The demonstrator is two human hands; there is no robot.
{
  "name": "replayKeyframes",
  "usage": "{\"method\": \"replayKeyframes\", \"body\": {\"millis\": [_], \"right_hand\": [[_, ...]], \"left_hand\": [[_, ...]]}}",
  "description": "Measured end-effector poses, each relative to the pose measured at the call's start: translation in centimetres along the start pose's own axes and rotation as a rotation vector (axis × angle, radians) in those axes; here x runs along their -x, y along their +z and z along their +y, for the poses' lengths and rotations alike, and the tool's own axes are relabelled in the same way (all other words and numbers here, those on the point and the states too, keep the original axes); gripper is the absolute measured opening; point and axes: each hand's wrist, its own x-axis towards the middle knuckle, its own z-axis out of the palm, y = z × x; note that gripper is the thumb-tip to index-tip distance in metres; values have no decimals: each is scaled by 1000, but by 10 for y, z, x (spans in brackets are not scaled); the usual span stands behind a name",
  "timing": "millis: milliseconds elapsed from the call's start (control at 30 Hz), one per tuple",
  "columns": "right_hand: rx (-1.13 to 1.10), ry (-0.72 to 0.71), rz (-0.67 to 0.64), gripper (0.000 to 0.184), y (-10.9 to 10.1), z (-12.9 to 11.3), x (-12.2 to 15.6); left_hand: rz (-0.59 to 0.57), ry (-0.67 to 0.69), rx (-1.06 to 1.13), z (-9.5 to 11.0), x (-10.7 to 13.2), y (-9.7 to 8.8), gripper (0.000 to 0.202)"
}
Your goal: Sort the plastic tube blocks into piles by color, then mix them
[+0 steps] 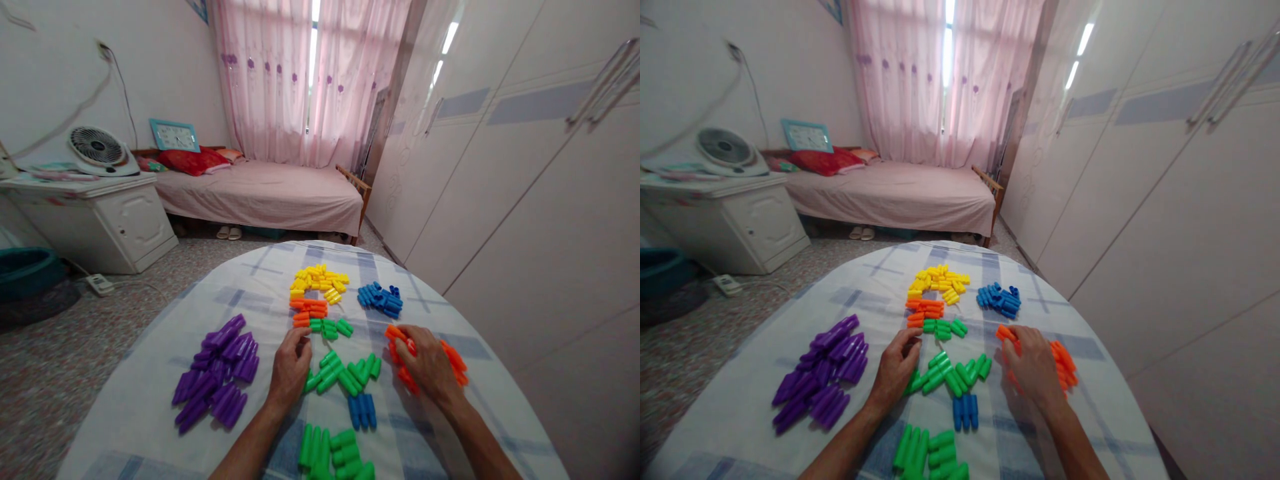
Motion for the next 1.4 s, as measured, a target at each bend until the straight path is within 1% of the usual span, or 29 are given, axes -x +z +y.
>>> {"method": "replayKeyframes", "body": {"millis": [100,200,300,367,433,500,567,667,733,800,933,1000,1133,1300,1400], "right_hand": [[125,-73,6,26,-5,7,12],[232,-108,12,23,-4,11,20],[283,-133,11,22,-4,11,26],[273,-134,53,24,-2,6,29],[203,-132,123,27,4,-2,32],[67,-140,167,28,15,-14,35],[-96,-142,176,27,30,-27,39],[-281,-93,172,27,52,-40,44],[-346,-61,163,29,63,-42,46],[-379,-45,150,32,68,-40,46],[-407,-54,112,35,71,-35,44],[-414,-66,91,35,71,-35,43],[-425,-70,72,36,71,-37,41],[-439,-68,67,35,69,-39,40],[-455,-70,60,34,66,-40,41]], "left_hand": [[-4,3,-7,0,0,0,24],[-3,10,-13,-1,0,0,24],[0,20,-20,0,0,0,23],[2,28,-30,1,1,0,23],[-2,42,-41,2,1,0,22],[-29,69,-56,3,3,1,21],[-80,116,-80,5,6,2,22],[-169,233,-136,8,10,3,22],[-208,327,-195,10,12,3,24],[-244,398,-262,10,13,4,29],[-371,447,-386,10,16,5,40],[-399,440,-428,10,18,6,42],[-366,382,-437,16,24,3,42],[-296,257,-316,30,30,-7,42],[-304,158,-212,37,32,-12,35]]}}
